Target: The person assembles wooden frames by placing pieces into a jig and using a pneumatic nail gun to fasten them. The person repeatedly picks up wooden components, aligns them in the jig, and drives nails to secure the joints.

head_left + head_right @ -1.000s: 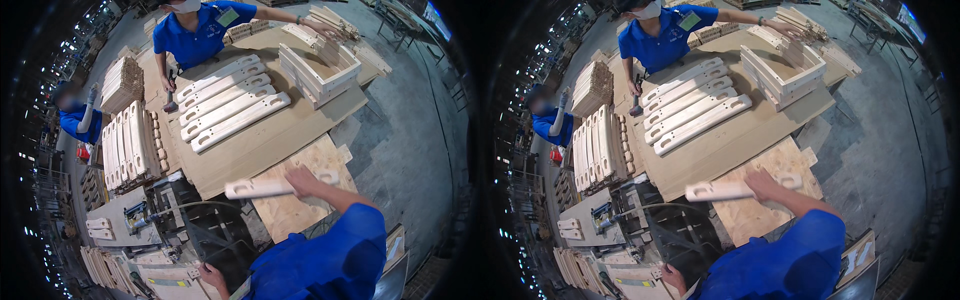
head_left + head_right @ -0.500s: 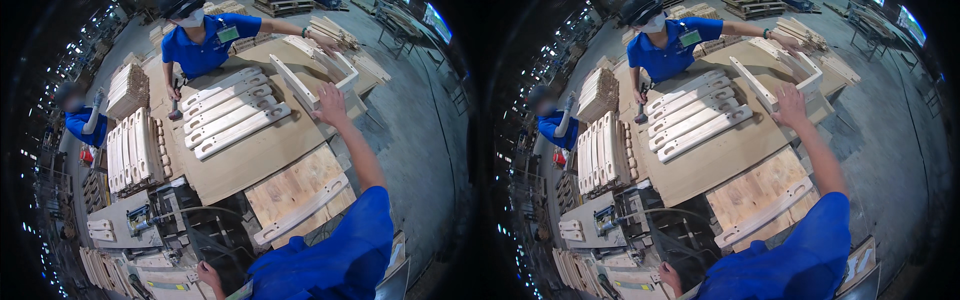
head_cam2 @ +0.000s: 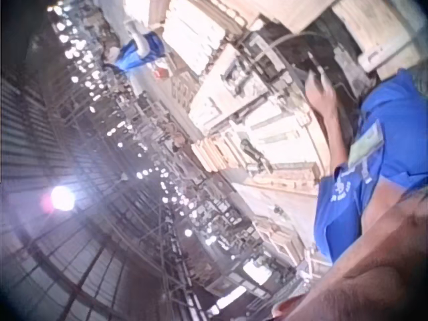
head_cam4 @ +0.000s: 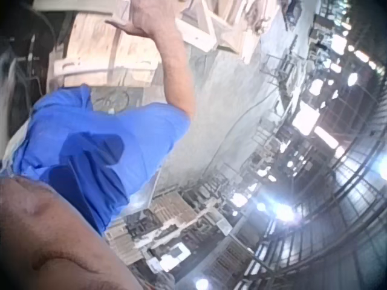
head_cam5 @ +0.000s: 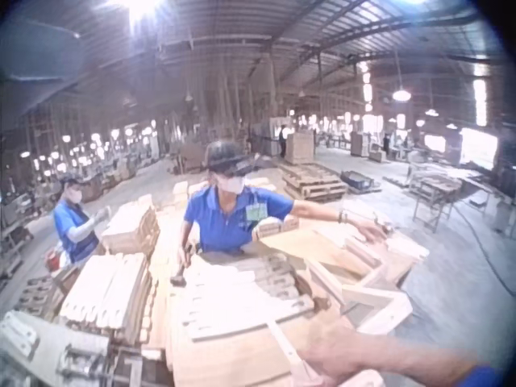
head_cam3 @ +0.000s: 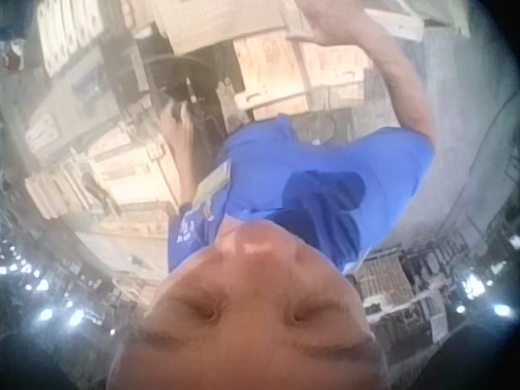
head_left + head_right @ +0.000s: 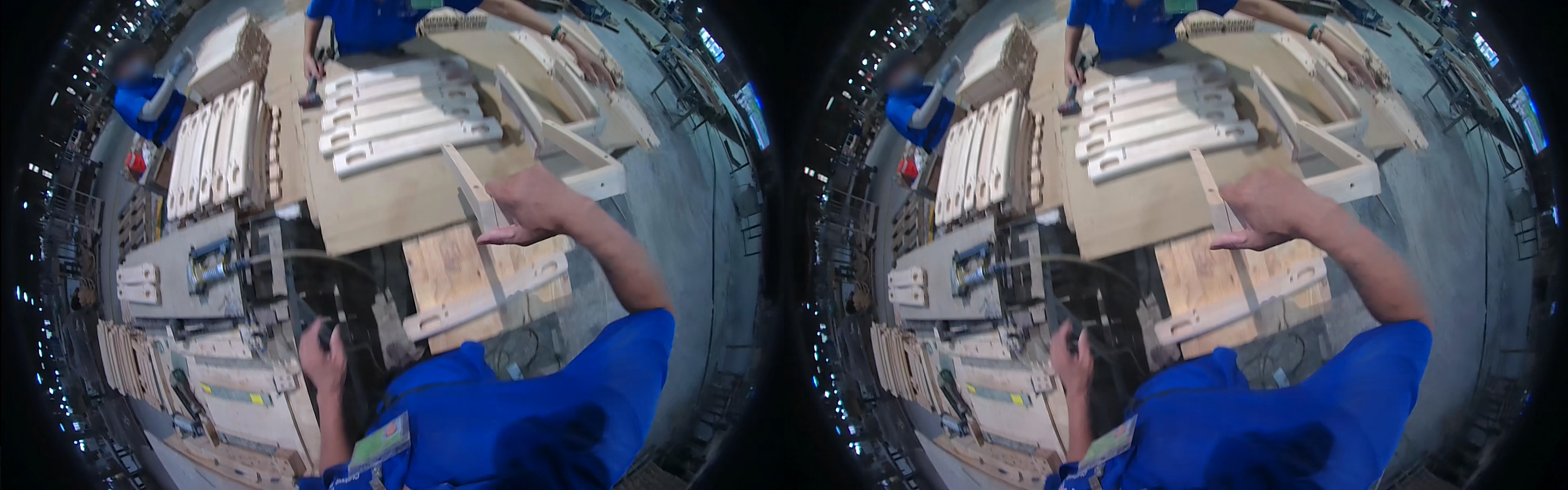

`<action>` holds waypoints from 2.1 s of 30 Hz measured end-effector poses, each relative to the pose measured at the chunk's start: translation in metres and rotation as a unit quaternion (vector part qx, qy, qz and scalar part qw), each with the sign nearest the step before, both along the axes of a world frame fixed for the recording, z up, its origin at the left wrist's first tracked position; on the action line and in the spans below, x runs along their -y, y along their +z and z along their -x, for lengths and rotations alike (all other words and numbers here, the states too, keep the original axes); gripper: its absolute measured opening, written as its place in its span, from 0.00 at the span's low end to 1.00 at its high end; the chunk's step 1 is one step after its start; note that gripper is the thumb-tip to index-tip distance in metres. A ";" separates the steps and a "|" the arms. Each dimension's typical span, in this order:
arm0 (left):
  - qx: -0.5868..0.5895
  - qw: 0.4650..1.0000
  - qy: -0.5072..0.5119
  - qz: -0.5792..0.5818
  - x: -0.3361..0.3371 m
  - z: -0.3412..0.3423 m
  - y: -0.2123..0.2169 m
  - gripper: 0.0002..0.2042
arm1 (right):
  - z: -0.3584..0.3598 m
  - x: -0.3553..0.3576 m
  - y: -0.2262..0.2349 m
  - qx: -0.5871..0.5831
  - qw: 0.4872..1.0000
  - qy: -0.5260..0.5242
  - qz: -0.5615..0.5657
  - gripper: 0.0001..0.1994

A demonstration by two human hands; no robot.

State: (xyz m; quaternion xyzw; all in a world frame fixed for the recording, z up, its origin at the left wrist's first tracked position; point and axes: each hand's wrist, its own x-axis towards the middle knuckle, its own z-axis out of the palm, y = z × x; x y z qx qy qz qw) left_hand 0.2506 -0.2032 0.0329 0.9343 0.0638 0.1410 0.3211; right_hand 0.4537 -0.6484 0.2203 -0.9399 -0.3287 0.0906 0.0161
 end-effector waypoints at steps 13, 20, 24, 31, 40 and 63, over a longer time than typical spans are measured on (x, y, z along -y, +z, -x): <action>0.261 0.834 -0.389 0.290 0.199 -0.046 0.076 0.25 | 0.185 -0.029 0.079 -0.011 0.991 -0.013 -0.131 0.31; 0.173 0.879 -0.299 0.328 0.202 -0.061 0.068 0.12 | 0.199 0.083 0.004 0.143 0.941 -0.273 -0.139 0.20; 0.185 0.896 -0.286 0.285 0.215 -0.061 0.054 0.10 | 0.176 0.118 -0.053 0.202 0.873 -0.343 -0.281 0.20; 0.120 0.911 -0.267 0.290 0.239 -0.058 0.031 0.14 | 0.159 0.140 -0.089 0.193 0.845 -0.356 -0.349 0.20; 0.053 0.899 -0.284 0.329 0.258 -0.055 0.035 0.10 | 0.147 0.165 -0.087 0.186 0.864 -0.333 -0.330 0.20; 0.053 0.922 -0.249 0.293 0.218 -0.033 -0.032 0.08 | 0.172 0.118 -0.106 0.230 0.868 -0.306 -0.316 0.23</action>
